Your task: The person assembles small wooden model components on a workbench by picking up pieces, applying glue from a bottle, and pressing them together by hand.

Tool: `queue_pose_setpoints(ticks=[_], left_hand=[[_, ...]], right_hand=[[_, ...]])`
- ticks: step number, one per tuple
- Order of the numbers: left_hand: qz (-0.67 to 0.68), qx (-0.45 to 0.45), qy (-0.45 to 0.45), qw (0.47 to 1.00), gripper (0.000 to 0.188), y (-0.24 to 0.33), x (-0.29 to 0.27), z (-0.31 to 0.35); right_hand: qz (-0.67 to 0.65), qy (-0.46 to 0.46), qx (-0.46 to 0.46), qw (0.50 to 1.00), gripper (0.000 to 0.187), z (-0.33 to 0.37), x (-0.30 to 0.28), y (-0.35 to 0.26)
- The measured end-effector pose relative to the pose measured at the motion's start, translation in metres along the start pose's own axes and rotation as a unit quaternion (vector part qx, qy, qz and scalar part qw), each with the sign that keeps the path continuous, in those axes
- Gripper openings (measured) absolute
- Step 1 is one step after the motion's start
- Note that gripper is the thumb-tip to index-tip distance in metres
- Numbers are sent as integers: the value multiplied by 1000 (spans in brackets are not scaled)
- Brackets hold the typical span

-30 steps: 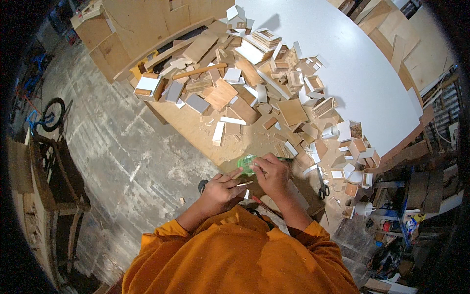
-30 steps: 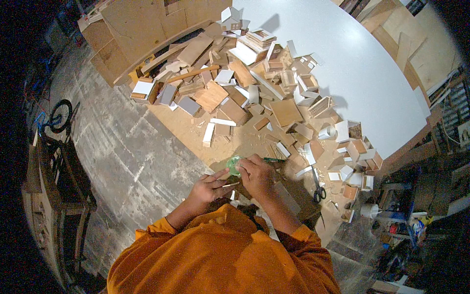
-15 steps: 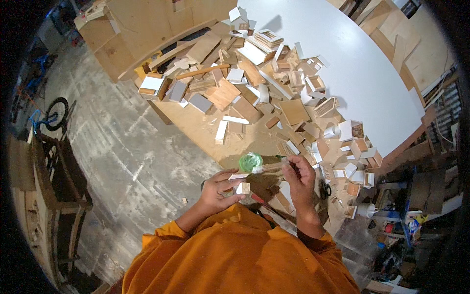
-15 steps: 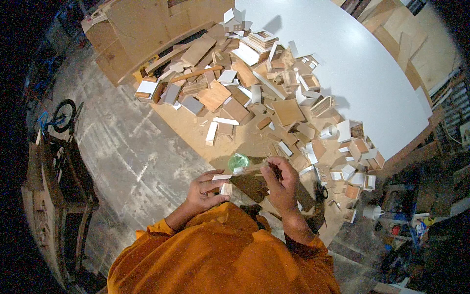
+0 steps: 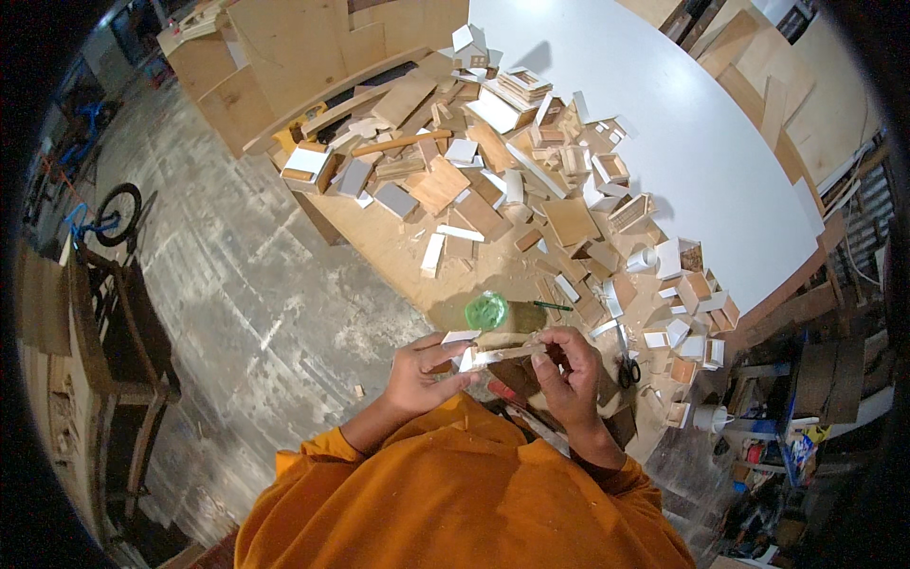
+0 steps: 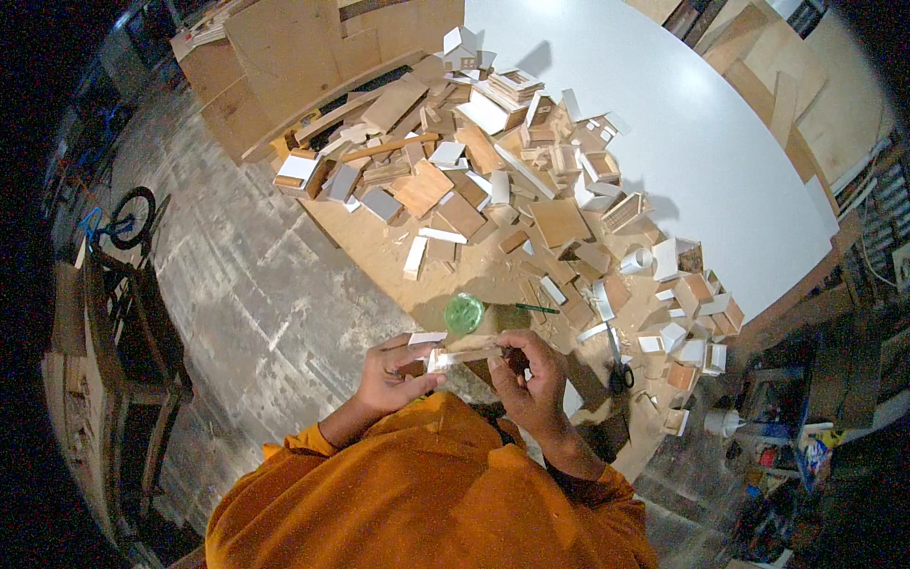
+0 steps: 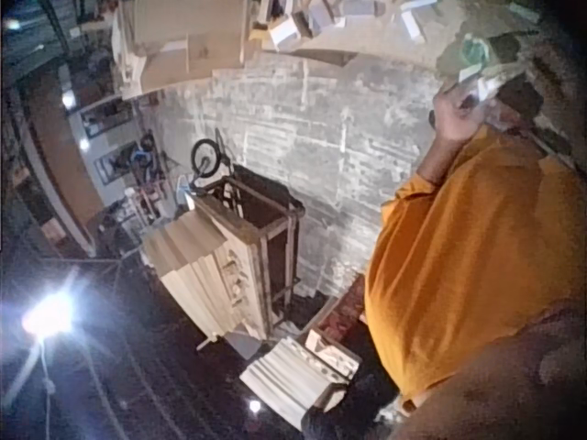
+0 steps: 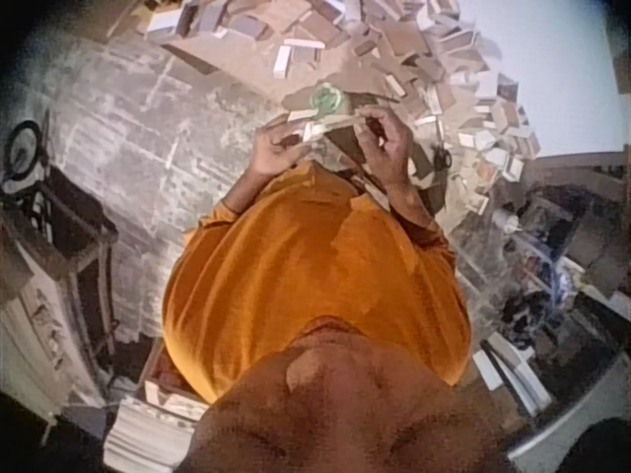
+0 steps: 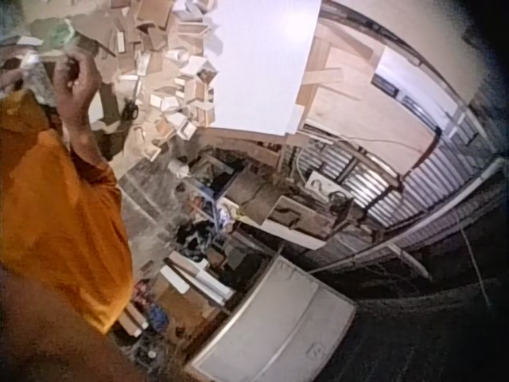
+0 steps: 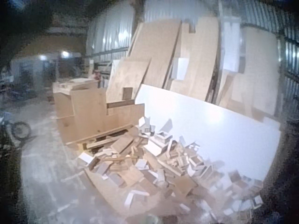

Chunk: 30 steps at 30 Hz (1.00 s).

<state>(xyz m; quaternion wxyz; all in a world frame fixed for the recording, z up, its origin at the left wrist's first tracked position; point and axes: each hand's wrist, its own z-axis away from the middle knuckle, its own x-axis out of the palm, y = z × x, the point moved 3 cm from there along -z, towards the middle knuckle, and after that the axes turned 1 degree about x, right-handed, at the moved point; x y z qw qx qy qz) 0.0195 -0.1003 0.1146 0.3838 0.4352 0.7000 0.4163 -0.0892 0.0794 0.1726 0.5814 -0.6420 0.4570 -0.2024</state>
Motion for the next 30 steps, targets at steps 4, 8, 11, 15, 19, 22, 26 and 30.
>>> queue_pose_setpoints(ticks=[4, 8, 11, 15, 19, 22, 26, 30], left_hand=[[-30, -19, -16, 999, 42, 2, 0, 3], [1, -23, -3, 1000, 41, 6, 2, 5], [54, -78, -3, 995, 41, 8, 4, 8], [98, -89, -5, 991, 40, 1, 7, 16], [244, -168, 30, 955, 39, 6, 13, 20], [220, -163, 24, 962, 41, -1, 13, 24], [272, -209, 38, 939, 34, 0, 14, 26], [355, -270, 56, 893, 34, -11, 10, 27]], right_hand=[[26, 12, -32, 999, 18, 1, -2, -3], [55, 5, -59, 997, 17, 5, 1, -14], [70, -11, -101, 992, 18, 8, 3, -15], [112, -41, -198, 973, 18, 9, 5, -16], [164, -39, -260, 951, 22, 13, 4, -16], [191, -55, -284, 938, 24, 14, 3, -21], [188, -42, -261, 946, 20, 15, 0, -22], [96, -22, -144, 985, 15, 19, -11, -27]])
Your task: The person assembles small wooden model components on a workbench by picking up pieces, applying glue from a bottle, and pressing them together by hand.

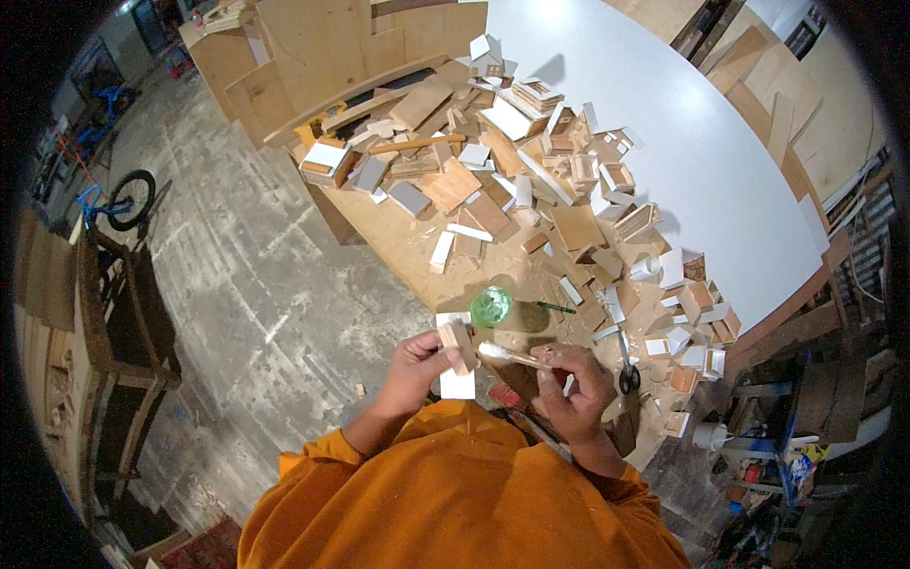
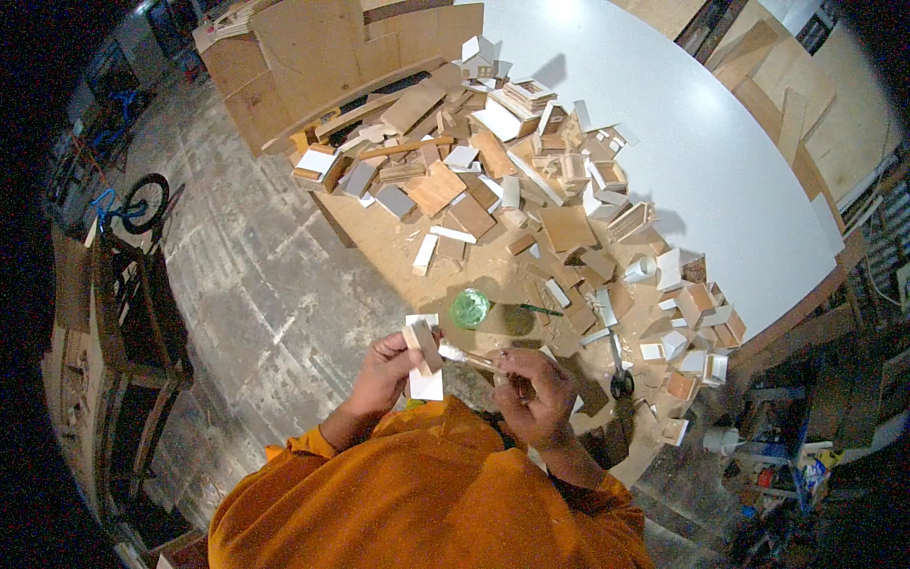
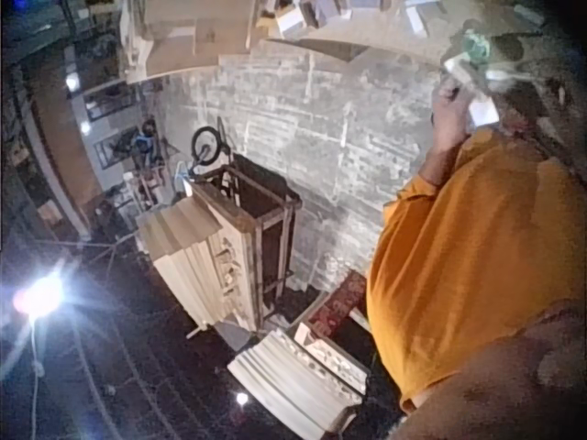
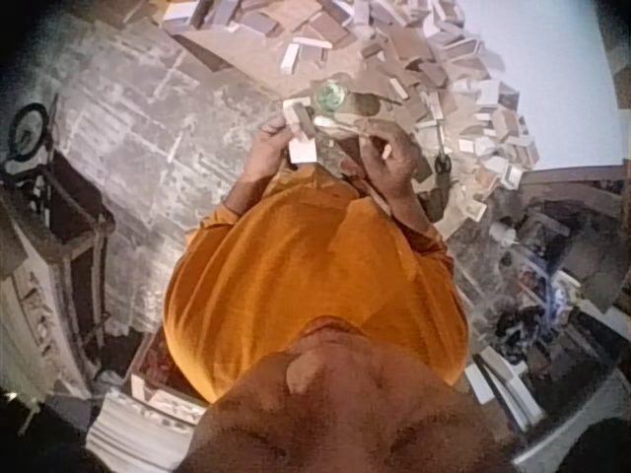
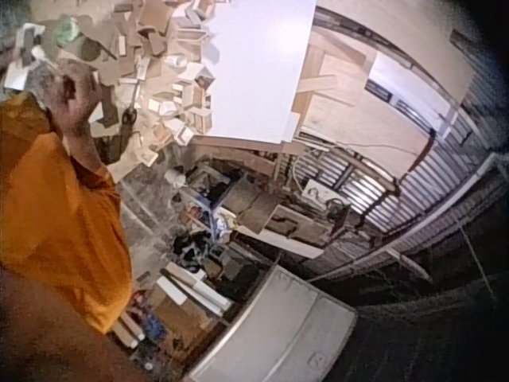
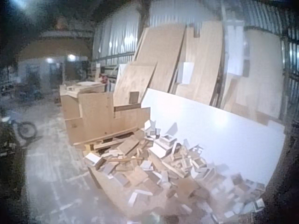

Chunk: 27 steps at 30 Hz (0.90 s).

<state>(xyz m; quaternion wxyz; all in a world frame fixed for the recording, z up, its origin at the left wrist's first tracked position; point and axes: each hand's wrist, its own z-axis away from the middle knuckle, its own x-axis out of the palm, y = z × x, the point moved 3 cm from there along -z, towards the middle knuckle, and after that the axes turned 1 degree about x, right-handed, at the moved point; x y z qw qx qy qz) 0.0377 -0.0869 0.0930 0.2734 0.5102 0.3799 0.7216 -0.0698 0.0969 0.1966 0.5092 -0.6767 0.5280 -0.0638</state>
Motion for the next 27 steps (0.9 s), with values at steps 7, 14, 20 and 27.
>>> queue_pose_setpoints(ticks=[7, 14, 20, 27], left_hand=[[275, -108, -9, 955, 56, 1, 1, -4], [344, -112, -26, 932, 51, -1, 9, 1], [322, -121, -40, 938, 55, 1, 13, 8], [286, -114, 0, 951, 59, -4, 9, 12]], right_hand=[[-172, 34, 125, 977, 19, 9, 9, 7], [-111, 40, 135, 984, 17, 3, 21, 10], [-129, 13, 197, 972, 15, 5, 32, 22], [-218, -12, 254, 942, 12, 1, 35, 22]])
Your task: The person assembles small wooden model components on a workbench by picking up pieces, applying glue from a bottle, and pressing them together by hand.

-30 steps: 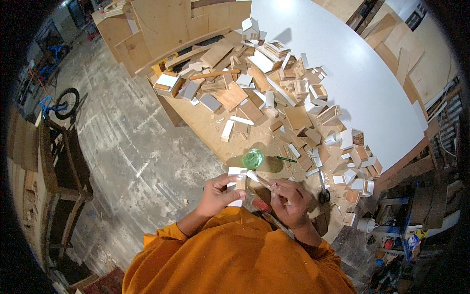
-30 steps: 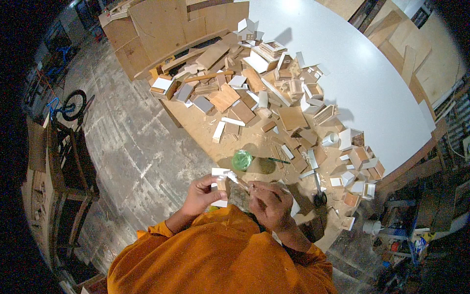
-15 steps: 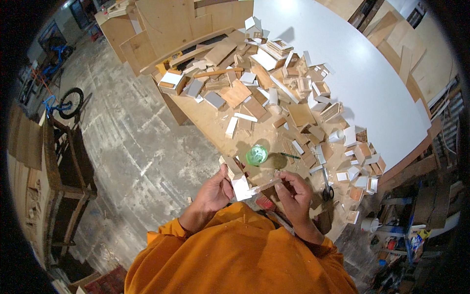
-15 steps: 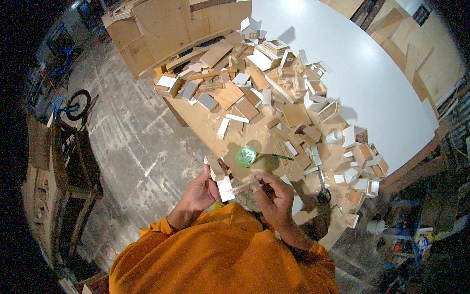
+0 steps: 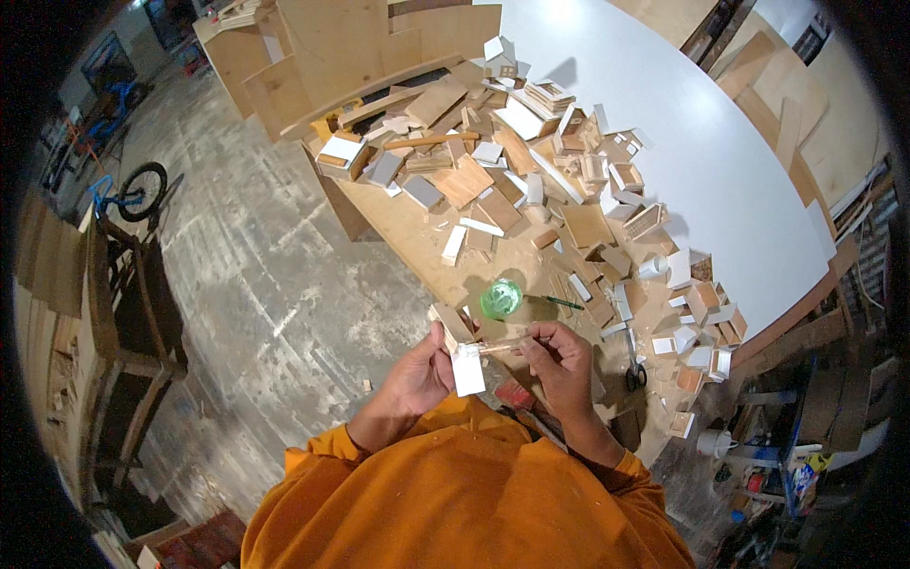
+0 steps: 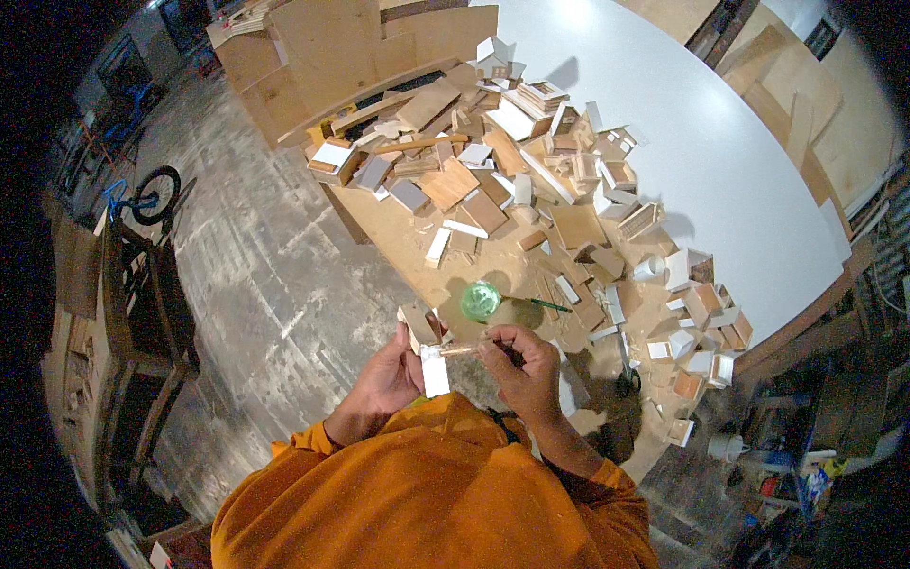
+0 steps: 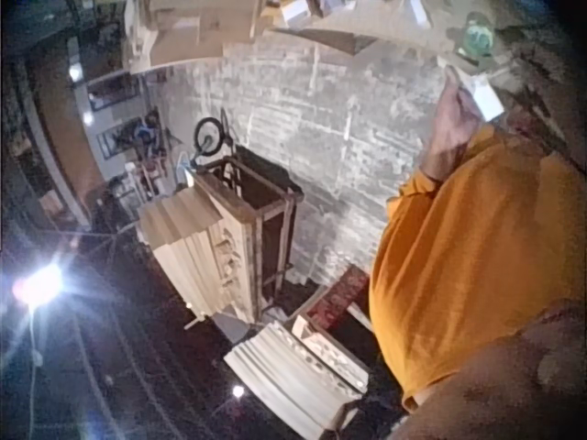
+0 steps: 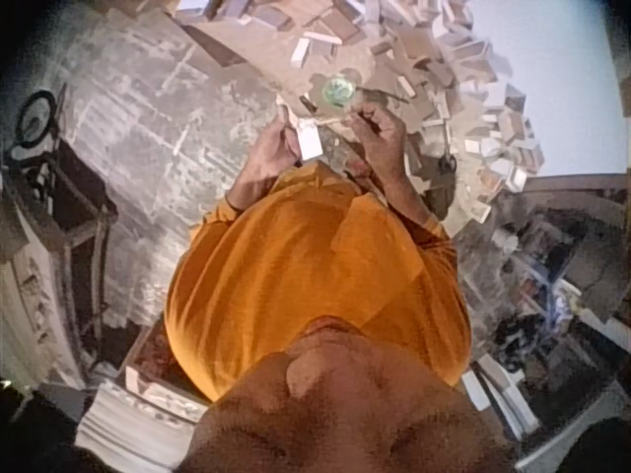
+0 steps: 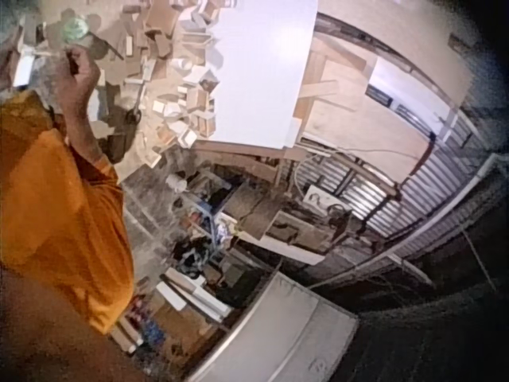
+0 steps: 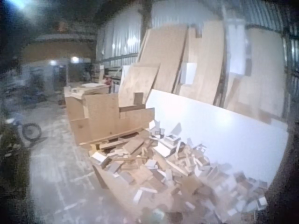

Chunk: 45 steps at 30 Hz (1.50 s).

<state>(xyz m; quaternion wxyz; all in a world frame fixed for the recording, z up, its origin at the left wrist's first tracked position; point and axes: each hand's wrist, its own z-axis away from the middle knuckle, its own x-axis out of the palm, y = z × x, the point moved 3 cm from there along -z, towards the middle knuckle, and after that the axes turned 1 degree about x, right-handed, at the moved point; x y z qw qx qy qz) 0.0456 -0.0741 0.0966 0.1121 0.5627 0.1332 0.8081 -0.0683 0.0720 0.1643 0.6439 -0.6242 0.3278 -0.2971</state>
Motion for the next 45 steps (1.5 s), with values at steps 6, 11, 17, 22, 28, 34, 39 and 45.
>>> queue_pose_setpoints(ticks=[6, 11, 17, 22, 28, 34, 39, 45], left_hand=[[33, 11, -21, 999, 56, 1, 10, 4], [63, 4, -41, 997, 54, -2, 7, 4], [69, -2, -65, 995, 53, -2, 13, 3], [64, -7, -50, 997, 53, -8, 5, -3], [-19, 60, -30, 998, 56, -1, -4, -5], [20, 99, 21, 995, 54, 9, -23, -12], [21, 75, -8, 997, 51, 8, -17, -28], [-16, 93, -32, 995, 52, 1, -16, -45]], right_hand=[[14, -12, 16, 1000, 14, -3, -1, 2], [25, -17, 1, 1000, 18, -3, -1, 2], [29, -14, 10, 999, 21, -6, -4, 8], [66, -5, 16, 998, 22, -9, -8, 7], [66, 48, 8, 997, 16, -18, -21, 11], [271, 65, -105, 955, 16, -49, -20, 7], [405, 10, -200, 892, 15, -73, -2, 48], [468, -28, -176, 866, 13, -81, 12, 55]])
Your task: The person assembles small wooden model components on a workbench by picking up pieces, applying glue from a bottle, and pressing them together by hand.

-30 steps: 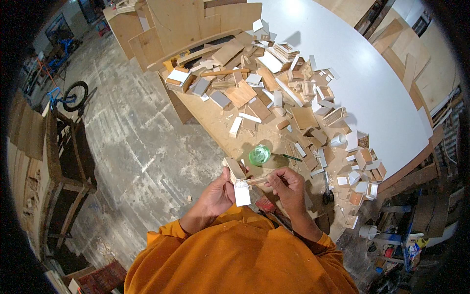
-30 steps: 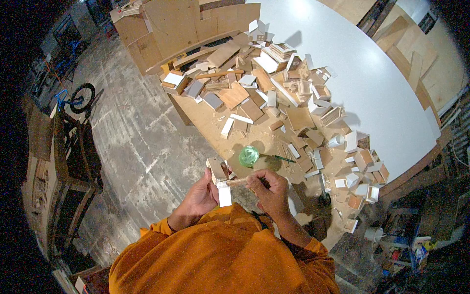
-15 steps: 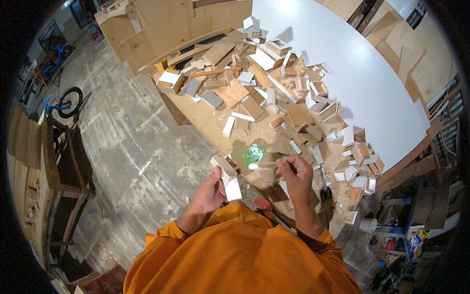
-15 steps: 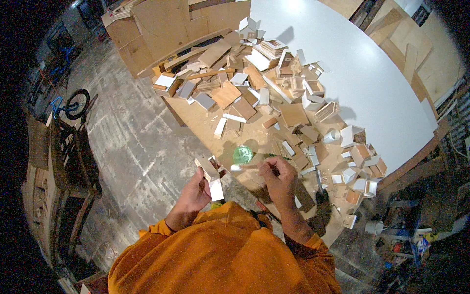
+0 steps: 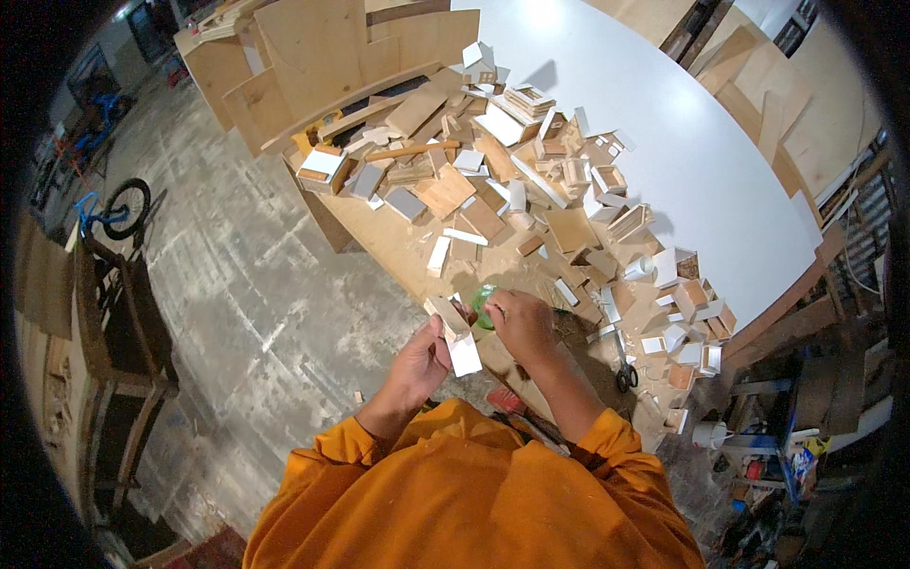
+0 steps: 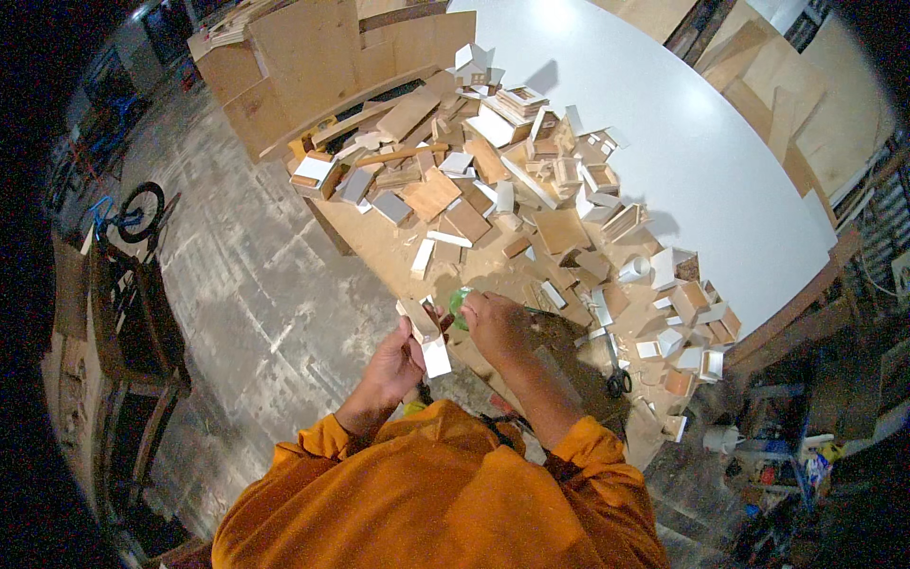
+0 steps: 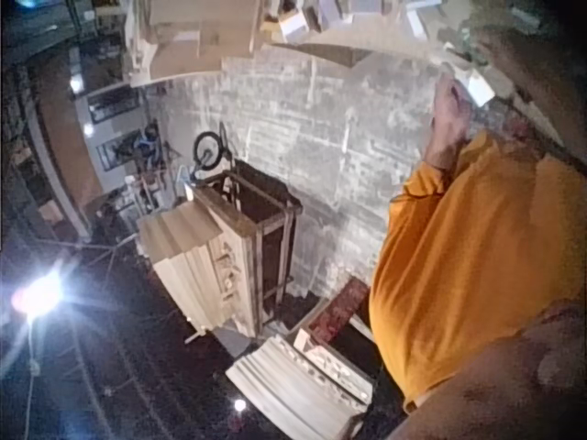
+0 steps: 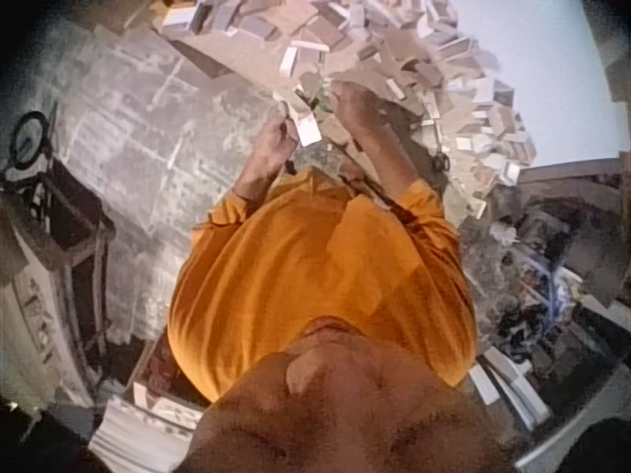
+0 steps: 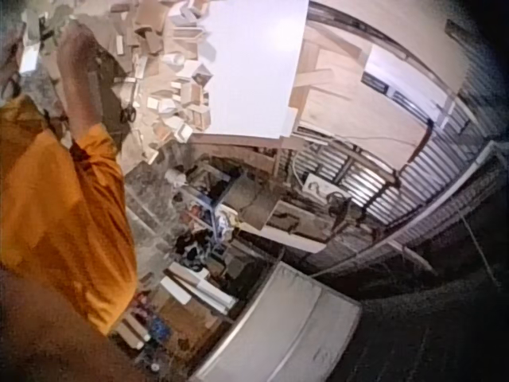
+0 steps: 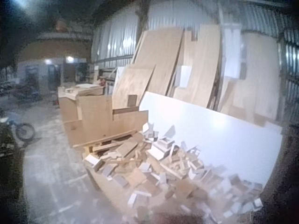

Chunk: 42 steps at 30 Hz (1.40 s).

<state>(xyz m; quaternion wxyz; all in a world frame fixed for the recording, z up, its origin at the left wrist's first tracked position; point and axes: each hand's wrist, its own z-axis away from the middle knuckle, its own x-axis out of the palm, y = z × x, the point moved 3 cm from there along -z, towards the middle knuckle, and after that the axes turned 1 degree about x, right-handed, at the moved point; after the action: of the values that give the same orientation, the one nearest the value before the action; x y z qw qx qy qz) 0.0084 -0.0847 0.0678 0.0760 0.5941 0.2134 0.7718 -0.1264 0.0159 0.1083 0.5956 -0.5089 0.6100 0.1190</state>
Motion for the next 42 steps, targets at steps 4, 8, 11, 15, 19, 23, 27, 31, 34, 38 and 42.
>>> queue_pose_setpoints(ticks=[4, 8, 11, 15, 19, 23, 27, 31, 34, 38, 42], left_hand=[[-14, 1, -5, 1000, 51, -2, 0, 1], [-20, -1, -11, 1000, 51, 0, 5, 3], [-31, -1, -1, 1000, 51, -3, 4, 4], [-27, -2, 0, 1000, 52, -5, 3, 5], [-21, 2, 3, 1000, 51, -6, 3, 5], [-4, -1, 9, 1000, 50, -6, 1, 6], [18, -6, 16, 1000, 50, -7, 0, 9], [37, -5, 21, 999, 50, -2, 6, 12], [50, -7, 23, 998, 49, -1, 6, 14], [56, -12, 71, 996, 48, 1, 16, 18], [69, -44, 77, 994, 49, 1, 29, 22]], right_hand=[[-13, -20, 13, 1000, 13, 0, 4, 2], [-52, -17, 42, 998, 14, 1, 2, 0], [-70, 5, 44, 997, 14, 5, 6, 4], [-63, 9, 39, 997, 15, 8, 4, 4], [-47, 15, 37, 998, 14, 11, 5, 3], [-102, 29, 52, 993, 13, 12, -4, 1], [-126, 71, 85, 986, 10, 15, -38, -7], [-276, 101, 145, 945, 9, 29, -58, -1], [-387, 58, 174, 904, 10, 38, -69, -12], [-432, 27, 185, 882, 11, 44, -75, -31], [-434, 51, 117, 892, 13, 49, -69, -34]])
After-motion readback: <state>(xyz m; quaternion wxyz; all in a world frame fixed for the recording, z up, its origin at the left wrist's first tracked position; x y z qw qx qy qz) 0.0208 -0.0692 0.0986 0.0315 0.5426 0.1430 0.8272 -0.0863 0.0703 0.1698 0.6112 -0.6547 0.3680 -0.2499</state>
